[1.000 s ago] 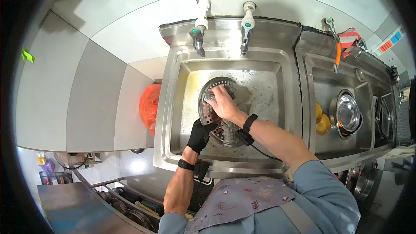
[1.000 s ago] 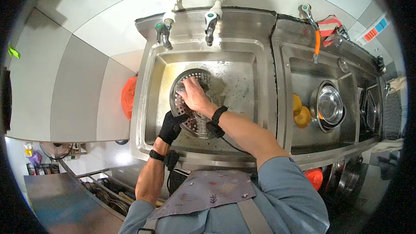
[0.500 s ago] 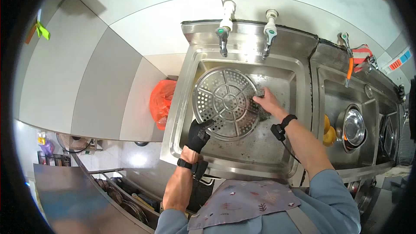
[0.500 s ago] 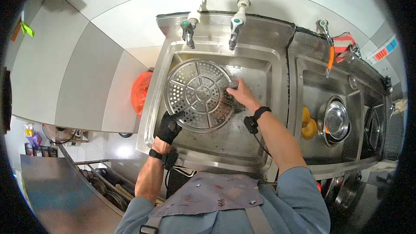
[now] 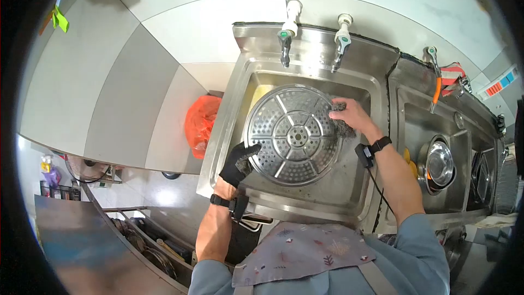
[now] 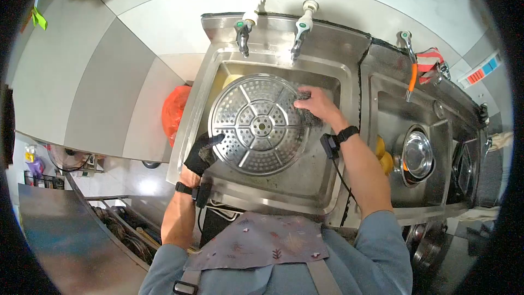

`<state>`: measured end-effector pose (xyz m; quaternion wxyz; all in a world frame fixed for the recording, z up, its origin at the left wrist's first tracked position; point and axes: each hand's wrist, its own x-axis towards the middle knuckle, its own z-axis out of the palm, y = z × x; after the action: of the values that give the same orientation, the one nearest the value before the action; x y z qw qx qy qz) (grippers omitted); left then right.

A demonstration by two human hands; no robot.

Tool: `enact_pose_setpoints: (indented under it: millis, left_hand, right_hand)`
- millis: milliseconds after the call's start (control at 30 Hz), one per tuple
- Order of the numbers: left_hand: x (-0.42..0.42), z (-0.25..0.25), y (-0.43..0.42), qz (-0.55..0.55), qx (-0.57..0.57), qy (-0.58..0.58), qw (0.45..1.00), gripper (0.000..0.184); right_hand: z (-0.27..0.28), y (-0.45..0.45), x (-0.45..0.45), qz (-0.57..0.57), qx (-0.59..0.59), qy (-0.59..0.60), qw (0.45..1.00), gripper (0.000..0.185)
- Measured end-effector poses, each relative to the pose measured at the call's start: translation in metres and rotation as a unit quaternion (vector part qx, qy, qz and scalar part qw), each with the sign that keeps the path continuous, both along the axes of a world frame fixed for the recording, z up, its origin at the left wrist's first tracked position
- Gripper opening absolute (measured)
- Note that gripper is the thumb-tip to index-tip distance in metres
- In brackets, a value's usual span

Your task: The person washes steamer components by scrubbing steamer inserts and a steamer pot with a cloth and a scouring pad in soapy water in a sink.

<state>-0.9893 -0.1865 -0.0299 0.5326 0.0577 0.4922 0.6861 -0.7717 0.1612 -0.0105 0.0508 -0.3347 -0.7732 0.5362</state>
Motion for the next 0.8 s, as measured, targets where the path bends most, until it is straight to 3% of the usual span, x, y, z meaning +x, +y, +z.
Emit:
enact_pose_setpoints:
  millis: [100, 133, 167, 200, 267, 333, 400, 467, 533, 567, 600, 667, 700, 733, 800]
  left_hand:
    - [0.001, -0.007, 0.003, -0.033, 0.014, -0.012, 0.999, 0.035]
    - [0.002, -0.017, 0.002, -0.053, 0.015, -0.015, 0.998, 0.037]
    - [0.002, -0.031, -0.002, -0.117, 0.041, 0.201, 0.972, 0.036]
    - [0.005, -0.046, -0.007, -0.119, 0.042, 0.199, 0.972, 0.036]
    - [0.014, -0.051, -0.003, -0.093, 0.021, 0.271, 0.958, 0.035]
    - [0.021, -0.053, 0.002, -0.082, 0.012, 0.303, 0.949, 0.035]
    - [0.024, -0.052, 0.004, -0.024, -0.024, 0.148, 0.988, 0.029]
    - [0.030, -0.041, 0.006, -0.041, -0.045, 0.216, 0.975, 0.030]
    - [0.038, -0.035, 0.008, 0.011, -0.022, 0.126, 0.992, 0.030]
    - [0.037, -0.047, 0.007, -0.026, -0.014, 0.370, 0.929, 0.028]
    - [0.035, -0.057, 0.006, -0.028, -0.014, 0.371, 0.928, 0.028]
    - [0.048, -0.031, 0.019, -0.016, 0.022, 0.316, 0.948, 0.027]
    - [0.042, -0.049, 0.018, -0.067, -0.029, 0.509, 0.858, 0.027]
    - [0.043, -0.046, 0.021, -0.069, -0.028, 0.509, 0.858, 0.027]
    - [0.049, -0.039, 0.022, -0.067, -0.022, 0.579, 0.812, 0.031]
  right_hand:
    - [0.000, -0.008, -0.008, 0.007, 0.012, 0.011, 1.000, 0.062]
    - [-0.001, -0.013, -0.011, 0.006, 0.069, 0.023, 0.997, 0.064]
    - [-0.001, -0.018, -0.013, 0.003, 0.126, 0.035, 0.991, 0.066]
    - [0.000, -0.022, -0.014, 0.000, 0.185, 0.048, 0.982, 0.069]
    - [-0.009, -0.025, -0.017, -0.031, 0.160, 0.054, 0.985, 0.069]
    - [-0.018, -0.031, -0.019, -0.048, 0.252, 0.094, 0.962, 0.066]
    - [-0.022, -0.038, -0.018, -0.041, 0.253, 0.109, 0.960, 0.057]
    - [-0.029, -0.041, -0.022, -0.032, 0.310, 0.166, 0.936, 0.049]
    - [-0.035, -0.052, -0.024, -0.038, 0.311, 0.156, 0.937, 0.043]
    - [-0.036, -0.061, -0.026, -0.013, 0.311, 0.155, 0.938, 0.042]
    - [-0.038, -0.071, -0.029, 0.011, 0.312, 0.155, 0.937, 0.042]
    - [-0.041, -0.106, -0.034, 0.051, 0.297, 0.152, 0.941, 0.044]
    - [-0.036, -0.125, -0.034, 0.104, 0.309, 0.203, 0.923, 0.044]
    - [-0.036, -0.144, -0.037, 0.129, 0.318, 0.265, 0.901, 0.044]
    - [-0.027, -0.169, -0.040, 0.129, 0.330, 0.258, 0.899, 0.038]
